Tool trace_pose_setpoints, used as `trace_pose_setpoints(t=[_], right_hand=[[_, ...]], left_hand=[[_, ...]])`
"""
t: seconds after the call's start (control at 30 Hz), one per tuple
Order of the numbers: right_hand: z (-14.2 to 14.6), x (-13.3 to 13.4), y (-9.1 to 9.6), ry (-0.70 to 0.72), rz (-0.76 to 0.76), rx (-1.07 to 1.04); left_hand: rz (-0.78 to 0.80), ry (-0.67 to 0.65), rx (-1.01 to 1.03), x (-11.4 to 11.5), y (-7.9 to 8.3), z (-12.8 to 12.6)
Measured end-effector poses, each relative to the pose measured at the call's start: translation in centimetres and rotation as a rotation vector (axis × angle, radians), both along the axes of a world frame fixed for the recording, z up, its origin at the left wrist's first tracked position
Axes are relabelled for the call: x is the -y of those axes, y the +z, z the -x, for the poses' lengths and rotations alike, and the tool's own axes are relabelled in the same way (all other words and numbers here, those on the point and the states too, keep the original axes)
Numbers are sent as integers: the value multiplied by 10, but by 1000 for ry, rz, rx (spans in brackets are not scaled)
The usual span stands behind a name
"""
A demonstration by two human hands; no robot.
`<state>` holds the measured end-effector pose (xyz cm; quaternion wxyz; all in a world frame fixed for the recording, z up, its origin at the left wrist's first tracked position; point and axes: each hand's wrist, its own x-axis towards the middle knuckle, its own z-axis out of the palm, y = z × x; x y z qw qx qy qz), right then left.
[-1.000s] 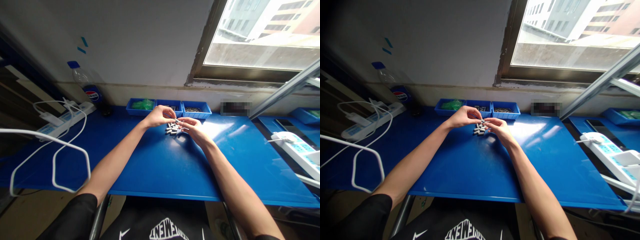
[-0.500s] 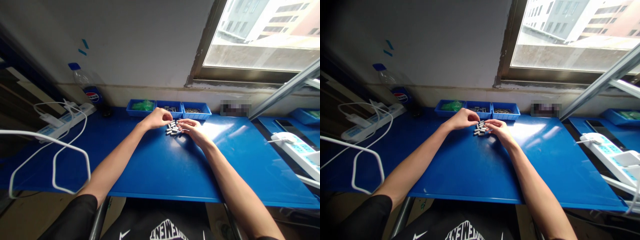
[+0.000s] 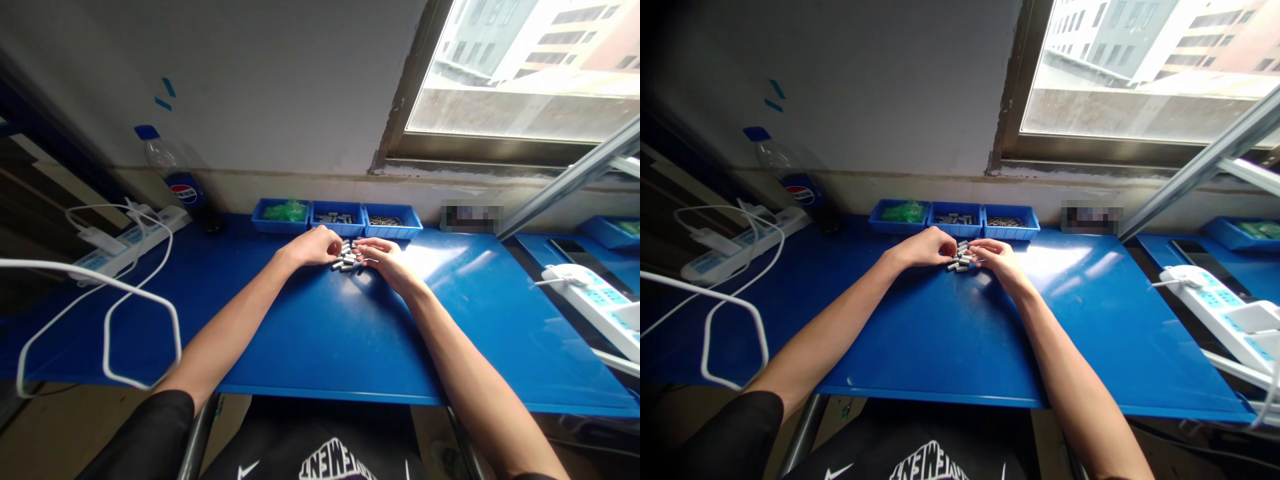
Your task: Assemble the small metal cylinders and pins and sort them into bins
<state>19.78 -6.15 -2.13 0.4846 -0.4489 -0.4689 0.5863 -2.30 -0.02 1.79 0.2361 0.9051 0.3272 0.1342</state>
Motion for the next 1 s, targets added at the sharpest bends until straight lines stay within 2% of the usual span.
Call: trace_pose_setpoints(t=[0.2, 0.37, 0.53, 0.77, 0.87, 1.0], right_hand=[[0, 0, 0, 2, 0, 8], [0, 0, 0, -2, -4, 3], [-1, 1, 1, -4, -24, 10], [0, 2, 4, -4, -29, 7], [0, 2, 3, -4, -22, -12], [-2, 1, 2, -25, -18, -8]], left_hand=[[31, -1, 46, -1, -3, 1], [86, -12, 278, -2, 5, 2], [220, -37, 443, 2, 12, -2], [280, -24, 484, 2, 12, -3], [250, 29, 517, -2, 7, -4], [78, 184, 665, -8, -1, -6]])
